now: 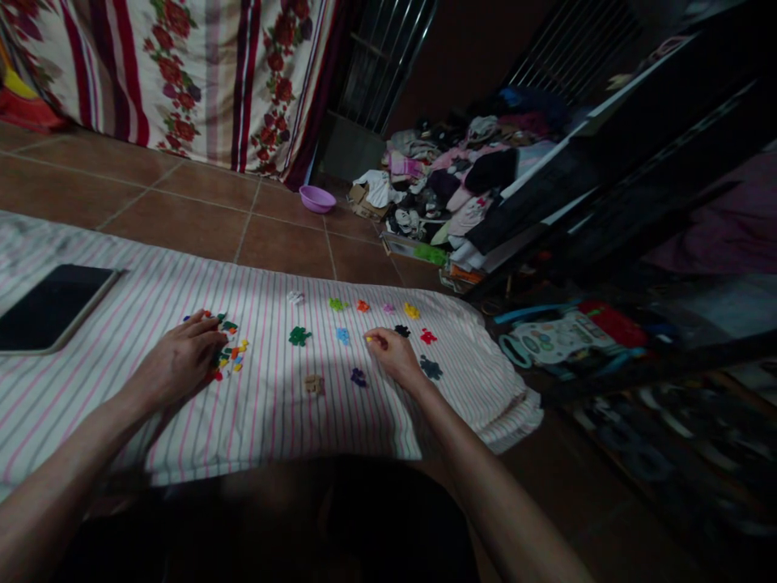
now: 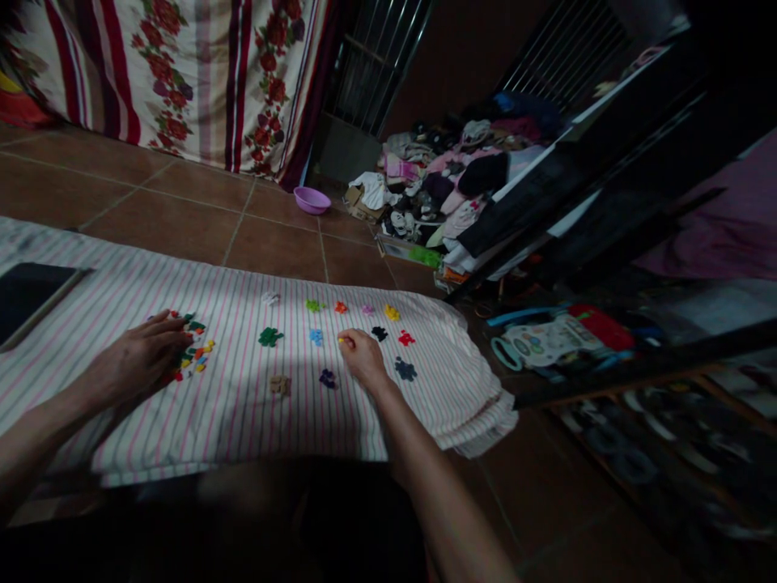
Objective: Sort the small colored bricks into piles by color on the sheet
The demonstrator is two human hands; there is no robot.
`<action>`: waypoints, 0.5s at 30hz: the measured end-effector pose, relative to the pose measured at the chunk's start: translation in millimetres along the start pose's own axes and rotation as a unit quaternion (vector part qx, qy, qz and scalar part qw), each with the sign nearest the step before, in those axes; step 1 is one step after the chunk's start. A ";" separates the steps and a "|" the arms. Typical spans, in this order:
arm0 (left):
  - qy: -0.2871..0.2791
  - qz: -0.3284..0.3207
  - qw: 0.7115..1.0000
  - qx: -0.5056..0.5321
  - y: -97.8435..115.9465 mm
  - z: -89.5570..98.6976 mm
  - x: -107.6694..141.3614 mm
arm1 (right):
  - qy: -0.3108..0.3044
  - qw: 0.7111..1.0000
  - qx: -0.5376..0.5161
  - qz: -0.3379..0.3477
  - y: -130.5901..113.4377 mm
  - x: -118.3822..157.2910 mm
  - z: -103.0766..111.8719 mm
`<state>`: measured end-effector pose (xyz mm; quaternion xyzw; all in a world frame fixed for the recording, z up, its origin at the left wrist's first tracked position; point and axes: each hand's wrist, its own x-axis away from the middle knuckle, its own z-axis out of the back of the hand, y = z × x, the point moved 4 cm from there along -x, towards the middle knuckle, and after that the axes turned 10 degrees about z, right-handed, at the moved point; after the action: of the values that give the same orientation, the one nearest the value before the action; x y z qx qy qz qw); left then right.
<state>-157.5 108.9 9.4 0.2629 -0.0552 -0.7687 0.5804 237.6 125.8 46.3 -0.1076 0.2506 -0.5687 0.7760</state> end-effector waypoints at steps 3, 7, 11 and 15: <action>0.010 0.014 1.000 -0.007 -2.4 -1.3 0.1 | 0.021 0.999 0.016 -0.029 21.6 1.1 10.5; 0.005 0.030 0.999 -0.026 1.3 0.5 -1.6 | 0.047 0.996 0.033 -0.065 51.9 2.3 25.9; 0.012 0.069 0.997 -0.035 9.3 5.4 -4.7 | 0.069 0.992 0.044 -0.100 80.3 2.5 41.6; 0.009 0.097 0.994 -0.052 16.2 8.4 -7.4 | 0.088 0.986 0.046 -0.131 104.8 -0.3 51.5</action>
<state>-146.0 108.7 25.4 0.2329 -0.0356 -0.7079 0.6658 350.7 154.5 42.9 -0.0532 0.2750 -0.6837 0.6738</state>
